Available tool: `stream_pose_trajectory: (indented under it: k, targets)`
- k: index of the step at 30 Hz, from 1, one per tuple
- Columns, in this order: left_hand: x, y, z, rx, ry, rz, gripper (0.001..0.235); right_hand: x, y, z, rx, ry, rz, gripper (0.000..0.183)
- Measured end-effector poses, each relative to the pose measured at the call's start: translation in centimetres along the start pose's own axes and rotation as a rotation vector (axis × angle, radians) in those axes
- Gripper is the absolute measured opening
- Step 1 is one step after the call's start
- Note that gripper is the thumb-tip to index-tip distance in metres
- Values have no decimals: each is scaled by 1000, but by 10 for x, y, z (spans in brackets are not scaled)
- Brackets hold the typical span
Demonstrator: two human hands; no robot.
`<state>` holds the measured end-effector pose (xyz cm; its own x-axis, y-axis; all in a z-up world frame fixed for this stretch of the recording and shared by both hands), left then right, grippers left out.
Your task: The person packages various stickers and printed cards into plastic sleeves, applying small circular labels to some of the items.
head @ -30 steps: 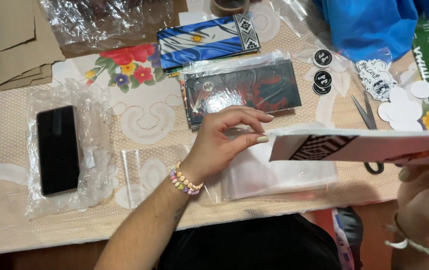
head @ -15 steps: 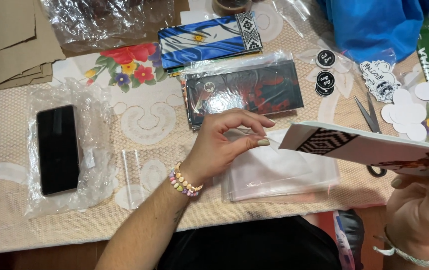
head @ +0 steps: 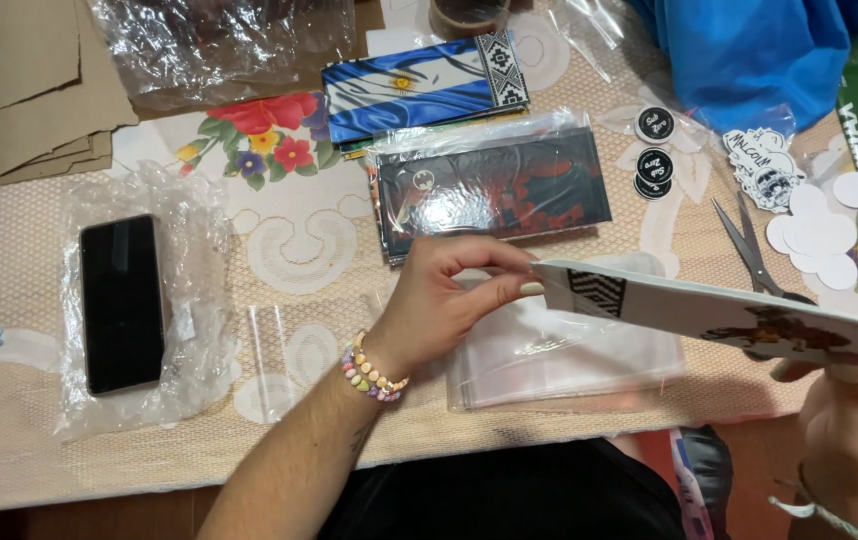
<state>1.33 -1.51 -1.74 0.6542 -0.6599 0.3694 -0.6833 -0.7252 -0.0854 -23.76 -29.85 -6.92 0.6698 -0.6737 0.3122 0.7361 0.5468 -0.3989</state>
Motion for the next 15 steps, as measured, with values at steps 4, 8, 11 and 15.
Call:
stream_pose_trajectory:
  k: [4, 8, 11, 15]
  targets:
    - [1, 1, -2, 18, 11, 10, 9, 13, -6, 10, 16, 218, 157, 45]
    - [1, 1, -1, 11, -35, 5, 10, 35, -45, -65, -132, 77, 213, 50]
    - [2, 0, -1, -9, -81, 19, 12, 49, -73, -126, -191, 98, 241, 39]
    - [2, 0, -2, -29, -59, 45, 10, 61, -108, -198, -300, 191, 262, 6]
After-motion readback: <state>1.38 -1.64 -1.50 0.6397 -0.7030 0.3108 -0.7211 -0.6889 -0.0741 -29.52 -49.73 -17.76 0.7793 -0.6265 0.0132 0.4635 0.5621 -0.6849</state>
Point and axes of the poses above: each hand's wrist, its own x-axis towards the middle knuckle, its own y-axis out of the palm, z = x × y, the point moved 3 cm from there along x, towards the middle knuckle, and after that the axes turned 6 degrees about y, right-handed, at the moved point
